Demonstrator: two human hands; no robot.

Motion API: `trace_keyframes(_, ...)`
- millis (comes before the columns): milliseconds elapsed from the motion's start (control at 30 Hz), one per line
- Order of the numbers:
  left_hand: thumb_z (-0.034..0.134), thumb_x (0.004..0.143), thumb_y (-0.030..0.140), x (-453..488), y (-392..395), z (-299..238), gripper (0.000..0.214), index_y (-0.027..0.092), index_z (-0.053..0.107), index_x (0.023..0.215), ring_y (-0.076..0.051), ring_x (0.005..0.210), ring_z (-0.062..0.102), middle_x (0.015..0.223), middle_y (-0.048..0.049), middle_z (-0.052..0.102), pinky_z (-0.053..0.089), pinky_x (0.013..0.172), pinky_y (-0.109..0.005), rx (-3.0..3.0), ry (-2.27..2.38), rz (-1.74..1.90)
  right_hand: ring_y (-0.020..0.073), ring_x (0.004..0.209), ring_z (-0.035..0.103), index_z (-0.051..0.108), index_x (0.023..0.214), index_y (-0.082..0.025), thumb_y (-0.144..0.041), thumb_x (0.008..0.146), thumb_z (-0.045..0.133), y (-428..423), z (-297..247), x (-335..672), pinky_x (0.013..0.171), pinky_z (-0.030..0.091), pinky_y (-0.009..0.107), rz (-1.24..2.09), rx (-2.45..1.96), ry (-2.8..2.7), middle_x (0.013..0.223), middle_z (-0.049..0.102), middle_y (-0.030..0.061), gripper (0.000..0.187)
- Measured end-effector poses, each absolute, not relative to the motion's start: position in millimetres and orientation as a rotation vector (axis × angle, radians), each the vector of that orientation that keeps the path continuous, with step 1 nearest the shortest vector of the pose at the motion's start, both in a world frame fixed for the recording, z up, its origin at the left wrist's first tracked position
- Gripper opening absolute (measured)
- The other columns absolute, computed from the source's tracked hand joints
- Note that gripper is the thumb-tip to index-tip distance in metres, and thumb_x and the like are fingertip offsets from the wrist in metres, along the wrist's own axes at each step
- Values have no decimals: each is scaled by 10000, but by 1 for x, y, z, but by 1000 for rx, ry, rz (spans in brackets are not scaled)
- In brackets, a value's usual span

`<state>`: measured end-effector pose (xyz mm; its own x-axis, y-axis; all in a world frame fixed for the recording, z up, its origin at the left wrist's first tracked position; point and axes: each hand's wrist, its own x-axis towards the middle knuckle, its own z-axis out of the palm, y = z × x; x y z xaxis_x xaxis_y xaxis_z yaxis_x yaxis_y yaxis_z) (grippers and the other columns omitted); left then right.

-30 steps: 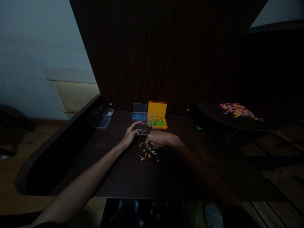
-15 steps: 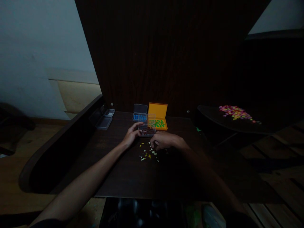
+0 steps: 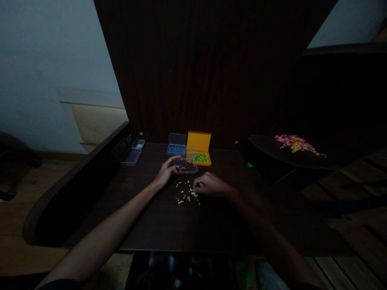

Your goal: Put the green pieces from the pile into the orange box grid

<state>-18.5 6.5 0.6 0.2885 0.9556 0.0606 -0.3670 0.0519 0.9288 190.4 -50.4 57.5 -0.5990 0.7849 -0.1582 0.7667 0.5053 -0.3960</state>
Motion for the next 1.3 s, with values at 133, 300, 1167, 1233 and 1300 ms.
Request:
trace_keyframes(133,531,533,114,-18,6,1,539,195,622,1058,-173,843,665,1208,-43,626,496,865,-344,1058,715,1156,111,647,566,736,895,-214,-318,858,590,-53,54,186,589,302,210,653,-1462,-2667,735,694,-3,184)
trace_keyframes(300,535,536,114,-18,6,2,529,191,617,1052,-161,819,659,1216,-44,615,491,846,-332,1066,715,1149,128,705,601,737,899,-237,-293,847,580,-57,55,185,618,325,213,619,-1523,-2662,792,713,2,174)
trace_keyframes(1167,532,535,106,-18,7,0,547,183,619,1070,-177,831,670,1200,-46,632,502,849,-346,1017,699,1156,114,636,567,719,923,-233,-269,827,565,-59,60,195,596,321,213,483,-1612,-2584,733,672,-10,184)
trace_keyframes(1233,537,538,103,-18,8,0,545,179,617,1071,-178,832,670,1205,-47,631,508,832,-336,1016,692,1153,108,624,555,721,916,-225,-247,821,566,-59,63,200,589,312,211,478,-1640,-2588,729,667,-9,184)
trace_keyframes(1300,541,536,95,-18,8,0,547,179,616,1071,-174,827,671,1212,-45,628,510,816,-322,1011,687,1149,112,645,560,723,910,-220,-241,815,577,-58,64,203,589,307,214,471,-1672,-2610,742,671,-1,176)
